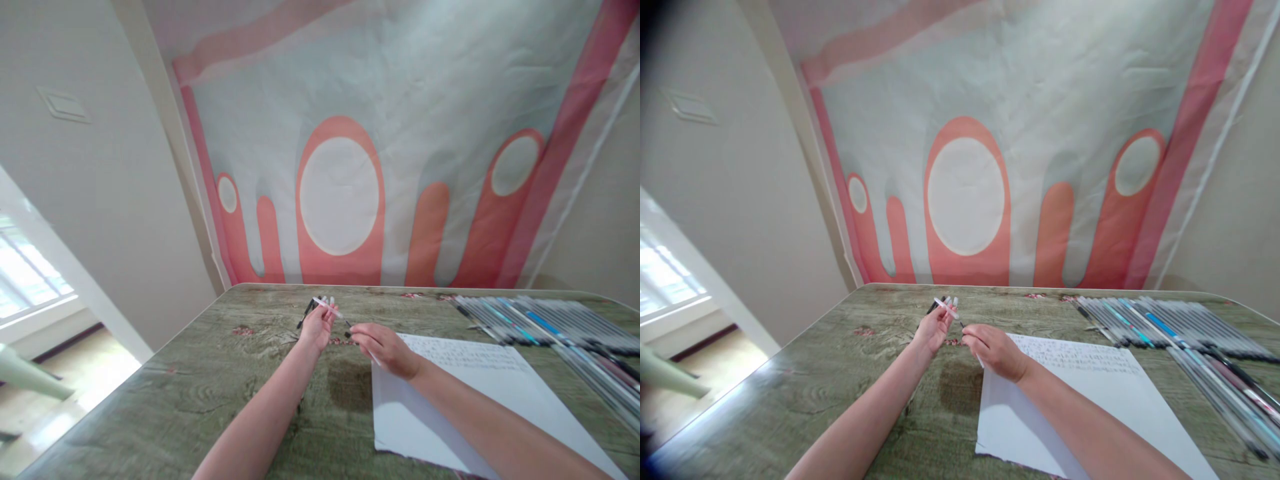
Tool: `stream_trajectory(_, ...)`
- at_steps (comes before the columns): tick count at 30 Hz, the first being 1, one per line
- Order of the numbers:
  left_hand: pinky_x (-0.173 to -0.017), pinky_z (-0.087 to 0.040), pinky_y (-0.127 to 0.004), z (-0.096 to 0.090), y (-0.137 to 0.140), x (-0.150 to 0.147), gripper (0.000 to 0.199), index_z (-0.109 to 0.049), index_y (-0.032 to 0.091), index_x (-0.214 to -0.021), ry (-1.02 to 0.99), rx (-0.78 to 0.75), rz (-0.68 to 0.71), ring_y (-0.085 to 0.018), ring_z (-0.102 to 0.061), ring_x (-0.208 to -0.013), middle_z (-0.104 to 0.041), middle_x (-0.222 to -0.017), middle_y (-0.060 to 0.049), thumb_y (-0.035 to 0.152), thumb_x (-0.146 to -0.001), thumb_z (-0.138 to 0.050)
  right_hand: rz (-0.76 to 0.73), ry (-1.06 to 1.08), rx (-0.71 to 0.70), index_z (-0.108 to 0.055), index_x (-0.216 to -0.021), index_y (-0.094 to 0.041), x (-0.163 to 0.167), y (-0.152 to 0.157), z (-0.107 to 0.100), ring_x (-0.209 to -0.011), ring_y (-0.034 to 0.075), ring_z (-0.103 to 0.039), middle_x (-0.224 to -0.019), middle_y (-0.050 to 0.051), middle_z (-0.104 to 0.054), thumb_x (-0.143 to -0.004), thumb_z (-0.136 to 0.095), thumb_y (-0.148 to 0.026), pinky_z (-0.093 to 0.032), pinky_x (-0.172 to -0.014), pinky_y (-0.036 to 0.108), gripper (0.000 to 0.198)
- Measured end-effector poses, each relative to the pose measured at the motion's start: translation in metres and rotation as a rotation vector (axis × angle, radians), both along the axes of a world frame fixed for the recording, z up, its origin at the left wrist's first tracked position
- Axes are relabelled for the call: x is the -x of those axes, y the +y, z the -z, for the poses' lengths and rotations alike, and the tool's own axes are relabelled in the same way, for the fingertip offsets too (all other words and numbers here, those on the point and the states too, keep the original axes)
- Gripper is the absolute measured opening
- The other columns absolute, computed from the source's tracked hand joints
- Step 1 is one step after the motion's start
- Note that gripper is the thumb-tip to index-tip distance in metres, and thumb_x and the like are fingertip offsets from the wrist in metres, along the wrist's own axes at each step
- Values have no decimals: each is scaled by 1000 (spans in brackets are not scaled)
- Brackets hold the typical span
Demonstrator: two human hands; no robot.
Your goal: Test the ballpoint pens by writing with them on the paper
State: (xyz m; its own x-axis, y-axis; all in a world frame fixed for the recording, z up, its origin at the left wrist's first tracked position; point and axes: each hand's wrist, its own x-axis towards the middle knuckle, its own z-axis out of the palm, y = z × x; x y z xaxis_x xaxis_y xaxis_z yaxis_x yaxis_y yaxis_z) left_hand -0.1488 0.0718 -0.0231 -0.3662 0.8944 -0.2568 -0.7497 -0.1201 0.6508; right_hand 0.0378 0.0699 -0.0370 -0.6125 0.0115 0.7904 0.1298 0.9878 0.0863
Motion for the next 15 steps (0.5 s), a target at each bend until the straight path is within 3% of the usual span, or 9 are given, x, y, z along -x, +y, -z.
stream_trajectory(10,-57,-52,-15,-4,-6,-11,12,-54,9,-76,-54,53,103,-10,-63,-64,-62,-72,-7,3,-80,-45,-49,62,138,-48,-113,-17,1,4,6,-100,17,-55,-105,12,-59,-83,-42,-9,-49,-82,32,31)
stream_trajectory(15,-53,-52,-14,-4,-9,-13,11,-56,7,-82,-98,92,231,-9,-63,-58,-63,-71,-8,5,-80,-45,-55,172,202,-48,-113,-18,3,3,6,-98,17,-56,-103,11,-59,-81,-46,-8,-49,-80,32,34)
